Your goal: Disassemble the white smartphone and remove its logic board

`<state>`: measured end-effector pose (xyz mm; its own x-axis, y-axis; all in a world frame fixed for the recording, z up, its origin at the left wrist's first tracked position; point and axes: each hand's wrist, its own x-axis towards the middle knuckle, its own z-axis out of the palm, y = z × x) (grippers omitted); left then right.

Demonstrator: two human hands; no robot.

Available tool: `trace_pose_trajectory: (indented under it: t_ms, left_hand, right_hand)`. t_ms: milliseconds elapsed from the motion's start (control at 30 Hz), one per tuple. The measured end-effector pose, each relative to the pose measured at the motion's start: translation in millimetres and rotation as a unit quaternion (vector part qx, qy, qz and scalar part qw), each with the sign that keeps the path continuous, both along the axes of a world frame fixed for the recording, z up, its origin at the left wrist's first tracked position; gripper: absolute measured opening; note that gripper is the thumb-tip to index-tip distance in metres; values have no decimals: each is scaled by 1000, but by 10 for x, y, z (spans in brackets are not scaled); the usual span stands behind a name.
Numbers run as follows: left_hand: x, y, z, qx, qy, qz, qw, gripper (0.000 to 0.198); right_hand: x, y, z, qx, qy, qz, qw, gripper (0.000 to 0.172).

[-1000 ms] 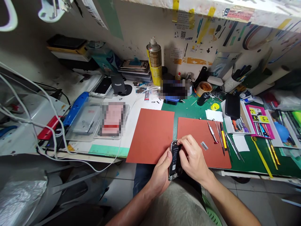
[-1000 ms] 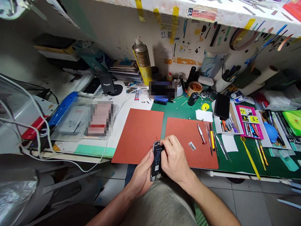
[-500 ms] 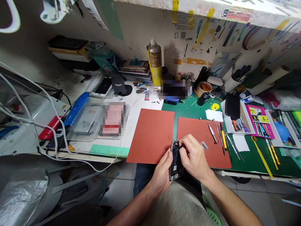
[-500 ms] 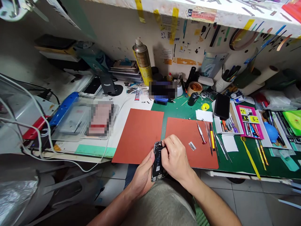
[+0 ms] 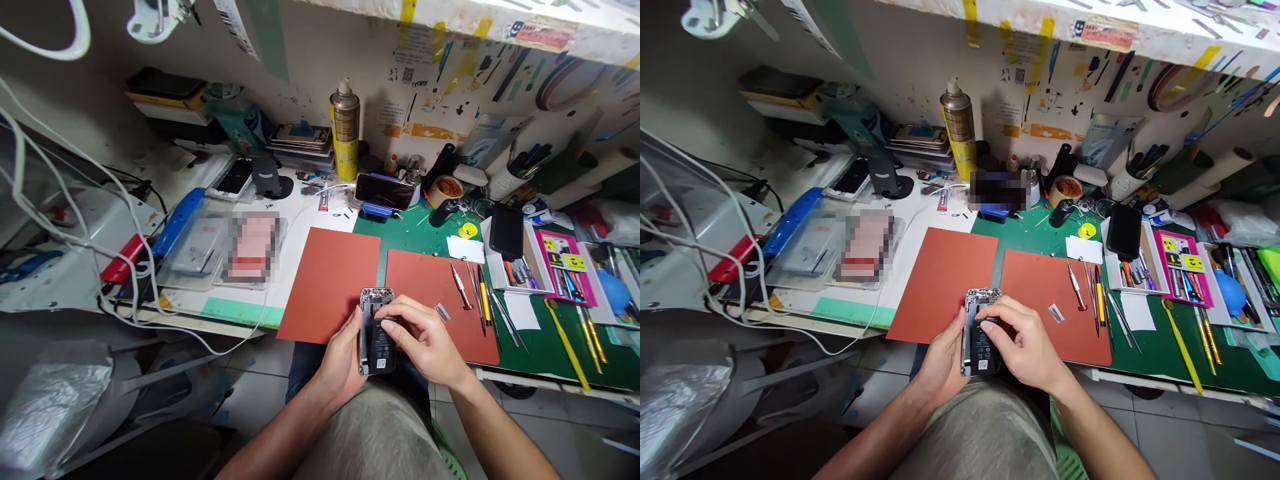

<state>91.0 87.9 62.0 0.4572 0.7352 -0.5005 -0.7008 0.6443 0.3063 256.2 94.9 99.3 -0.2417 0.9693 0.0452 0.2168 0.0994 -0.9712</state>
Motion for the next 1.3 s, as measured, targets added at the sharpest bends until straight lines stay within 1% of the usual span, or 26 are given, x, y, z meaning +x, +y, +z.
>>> trace_pose_trajectory:
  t_ms: [33, 100, 200, 267, 300, 367, 467, 533, 667, 800, 900, 967, 1033, 1100, 1167, 1233, 1300]
  left_hand:
    - [-2, 1, 0, 1, 3, 1, 1000, 46]
    - [-13, -7, -5, 0, 20, 10, 1000, 49]
    - [-58, -34, -33, 4, 59, 42, 997, 57]
    - [-106, -51, -66, 23, 89, 66, 994, 62]
    - [-131, -54, -82, 38, 107, 70, 991, 62]
    - [-173, -49, -107, 78, 165, 57, 982, 54]
    - [-207, -11, -110, 150, 279, -7, 948, 34]
    - [-220, 19, -96, 187, 339, -40, 921, 36]
    - [-273, 55, -84, 232, 403, -50, 884, 43]
    - [-360, 62, -86, 258, 426, -46, 866, 43]
    - [-418, 74, -77, 257, 426, -40, 867, 43]
    - [-452, 91, -80, 253, 419, -41, 871, 44]
    - [-493, 112, -100, 249, 409, -42, 877, 46]
    - [-556, 130, -133, 246, 404, -29, 881, 47]
    - [-648, 135, -158, 231, 409, 6, 883, 51]
    - [-762, 121, -159, 184, 397, 49, 898, 60]
    - [-877, 91, -132, 121, 356, 87, 922, 68]
  right_hand:
    - [11, 12, 1, -14, 20, -4, 1000, 18]
    - [33, 44, -2, -50, 56, -35, 997, 19]
    - [63, 104, -18, -107, 89, -110, 984, 25]
    - [68, 143, -30, -135, 99, -159, 973, 30]
    - [61, 160, -33, -143, 101, -178, 968, 32]
    - [21, 187, -33, -147, 103, -200, 963, 36]
    - [-87, 206, -23, -133, 99, -200, 966, 38]
    - [-162, 214, -21, -122, 85, -190, 970, 37]
    - [-238, 256, -39, -118, 55, -151, 980, 36]
    - [-234, 348, -55, -150, 21, -98, 984, 38]
    - [-237, 434, -62, -167, 1, -46, 985, 39]
    - [-251, 495, -61, -189, 10, -14, 982, 39]
    - [-268, 567, -45, -216, 21, 3, 976, 41]
    - [-286, 669, -5, -227, 26, -2, 973, 44]
    - [-311, 822, 51, -218, 31, -21, 975, 44]
    - [-365, 1039, 92, -195, 42, -45, 979, 46]
    - [-466, 1311, 80, -179, 63, -60, 980, 48]
